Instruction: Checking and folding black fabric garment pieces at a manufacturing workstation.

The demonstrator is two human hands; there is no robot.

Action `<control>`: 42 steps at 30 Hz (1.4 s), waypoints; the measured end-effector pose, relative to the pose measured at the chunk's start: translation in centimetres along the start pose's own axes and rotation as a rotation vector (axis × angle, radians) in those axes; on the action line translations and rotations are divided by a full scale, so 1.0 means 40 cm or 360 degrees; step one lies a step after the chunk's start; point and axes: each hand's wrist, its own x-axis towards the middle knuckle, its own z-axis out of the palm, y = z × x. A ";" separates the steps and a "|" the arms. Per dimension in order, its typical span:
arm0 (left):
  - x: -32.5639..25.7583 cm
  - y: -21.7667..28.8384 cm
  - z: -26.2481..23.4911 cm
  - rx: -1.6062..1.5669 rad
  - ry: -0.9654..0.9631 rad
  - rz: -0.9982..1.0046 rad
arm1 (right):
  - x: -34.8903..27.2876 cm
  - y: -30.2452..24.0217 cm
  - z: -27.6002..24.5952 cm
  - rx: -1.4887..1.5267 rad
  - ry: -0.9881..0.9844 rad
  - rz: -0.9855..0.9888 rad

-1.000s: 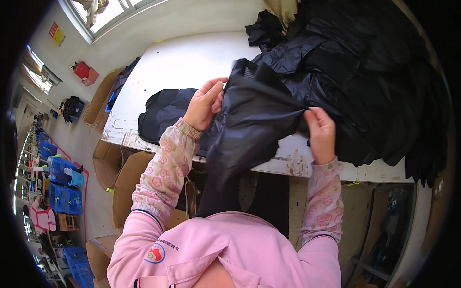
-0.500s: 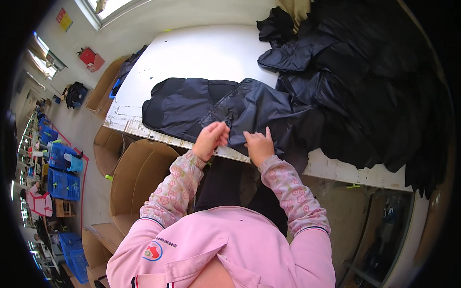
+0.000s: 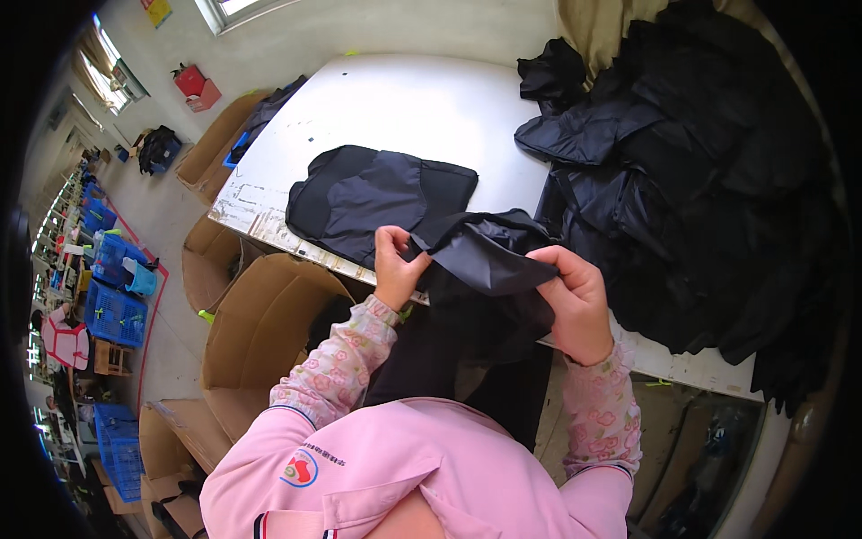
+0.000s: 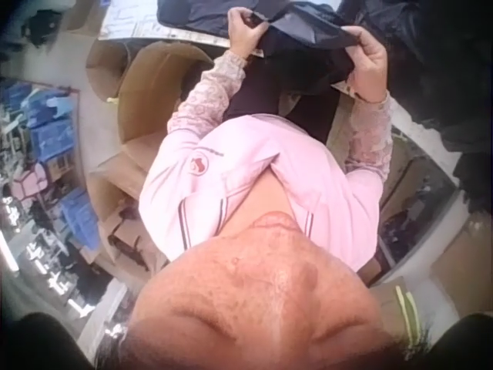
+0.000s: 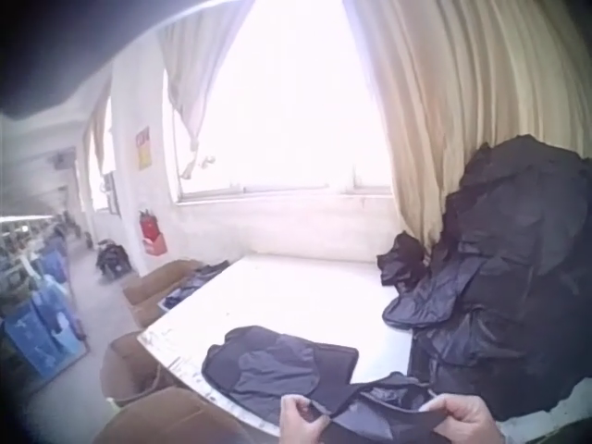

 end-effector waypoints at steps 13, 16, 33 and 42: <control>0.049 0.058 0.056 -0.2158 -0.1609 -0.0439 | -0.025 -0.118 -0.062 -0.0819 -0.0517 0.0184; 0.031 0.142 0.027 -0.2307 -0.1446 -0.1121 | -0.036 -0.124 -0.107 -0.1479 -0.0060 -0.0105; 0.000 0.283 -0.053 -0.2707 -0.1816 -0.1005 | 0.165 0.195 -0.193 -0.2071 -0.0495 -0.0396; 0.077 0.167 -0.034 -0.2951 -0.1525 -0.0658 | 0.055 -0.038 -0.061 -0.0783 -0.0399 -0.0445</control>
